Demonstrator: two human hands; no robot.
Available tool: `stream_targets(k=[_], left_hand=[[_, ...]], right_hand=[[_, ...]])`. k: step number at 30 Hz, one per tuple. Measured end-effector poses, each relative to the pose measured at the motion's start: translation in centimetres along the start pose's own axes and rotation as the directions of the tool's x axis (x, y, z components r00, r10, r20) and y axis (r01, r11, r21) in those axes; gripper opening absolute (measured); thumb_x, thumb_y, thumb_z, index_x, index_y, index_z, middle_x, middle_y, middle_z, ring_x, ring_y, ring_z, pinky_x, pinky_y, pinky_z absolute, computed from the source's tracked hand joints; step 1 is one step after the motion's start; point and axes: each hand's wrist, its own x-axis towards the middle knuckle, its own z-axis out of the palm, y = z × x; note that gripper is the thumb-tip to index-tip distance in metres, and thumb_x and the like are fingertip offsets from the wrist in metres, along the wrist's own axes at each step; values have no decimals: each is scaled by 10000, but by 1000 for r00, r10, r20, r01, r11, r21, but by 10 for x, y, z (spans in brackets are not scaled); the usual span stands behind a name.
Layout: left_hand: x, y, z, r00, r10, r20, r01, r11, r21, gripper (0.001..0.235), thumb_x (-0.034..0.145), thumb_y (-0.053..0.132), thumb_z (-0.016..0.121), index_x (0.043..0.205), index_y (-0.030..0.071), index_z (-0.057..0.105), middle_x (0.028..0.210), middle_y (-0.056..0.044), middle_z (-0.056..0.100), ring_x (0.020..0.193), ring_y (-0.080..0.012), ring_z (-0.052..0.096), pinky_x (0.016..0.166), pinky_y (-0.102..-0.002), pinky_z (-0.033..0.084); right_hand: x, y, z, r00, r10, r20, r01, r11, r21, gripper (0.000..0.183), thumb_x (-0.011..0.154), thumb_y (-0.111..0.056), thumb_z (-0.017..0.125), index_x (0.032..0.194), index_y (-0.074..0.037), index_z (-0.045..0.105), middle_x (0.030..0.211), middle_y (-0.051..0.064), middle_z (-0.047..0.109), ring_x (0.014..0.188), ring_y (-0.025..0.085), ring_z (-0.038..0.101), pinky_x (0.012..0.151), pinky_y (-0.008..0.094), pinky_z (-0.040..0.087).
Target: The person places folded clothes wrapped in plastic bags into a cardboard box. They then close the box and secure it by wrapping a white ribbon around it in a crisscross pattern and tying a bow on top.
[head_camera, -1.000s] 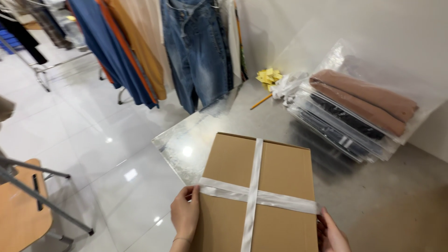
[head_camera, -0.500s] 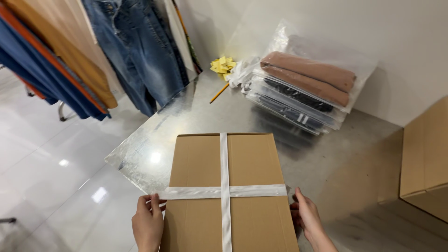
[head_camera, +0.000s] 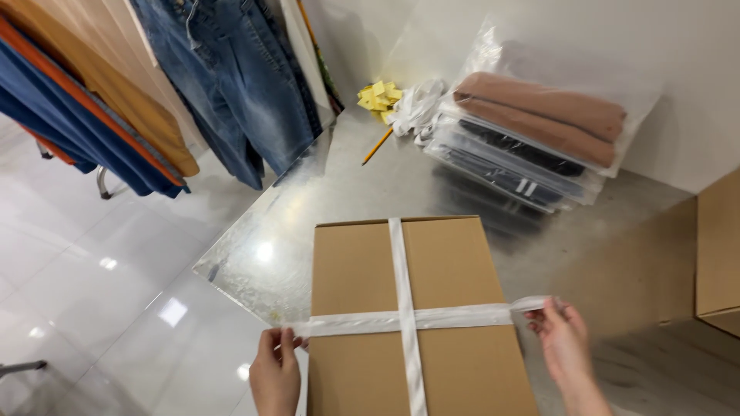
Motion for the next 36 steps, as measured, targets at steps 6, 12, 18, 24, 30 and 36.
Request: stream_targets(k=[6,12,18,24,30,36], left_hand=[[-5,19,-9,997,-25,74,31,997,-71,258,1054,369,496,1037,157,641,1021,-11,880,981,-239,794,879,-375,537],[-2,24,4,958,-234,167,286,820,-496,337,1138,278,322,1136,-8,500,1081,-239,688,929,-370,819,783,-443,667],[-9,43,-8,920,-297,255,391,663,-639,301,1147,221,309,1115,-17,491,1246,-199,792,941,-386,794,778,-433,624],[9,0,19,861,-330,387,494,360,-791,363,1170,220,306,1230,-67,519,1293,-308,733,1127,-375,731,877,-407,597],[20,-10,20,845,-311,435,521,292,-802,375,1162,235,356,1299,-60,542,1308,-259,741,1151,-337,733,804,-363,598],[13,71,-20,999,43,13,-23,739,-673,296,1075,233,448,903,49,603,1226,-55,816,1077,-127,655,1016,-331,542]], right_hand=[[-38,-62,43,992,-116,-44,115,993,-14,79,1184,-171,568,1143,-106,548,1042,182,679,858,321,694,783,403,603],[-38,-47,42,984,-14,-179,-6,994,-111,155,1178,-176,585,1153,-47,502,1059,274,671,930,403,716,828,463,613],[-43,-33,55,976,-31,-213,11,995,-95,143,1225,-217,481,1233,-89,418,1097,225,640,975,393,712,878,515,625],[-31,-7,45,908,71,-414,-66,997,27,143,1168,-229,547,1243,-141,464,1049,197,678,910,289,744,815,426,678],[-16,3,38,916,165,-366,-152,986,66,134,1162,-259,537,1189,-129,517,1027,120,707,942,237,748,881,368,662],[-9,-43,51,964,-208,-165,214,977,20,163,1170,-284,658,1152,-193,524,933,75,660,750,186,654,685,302,569]])
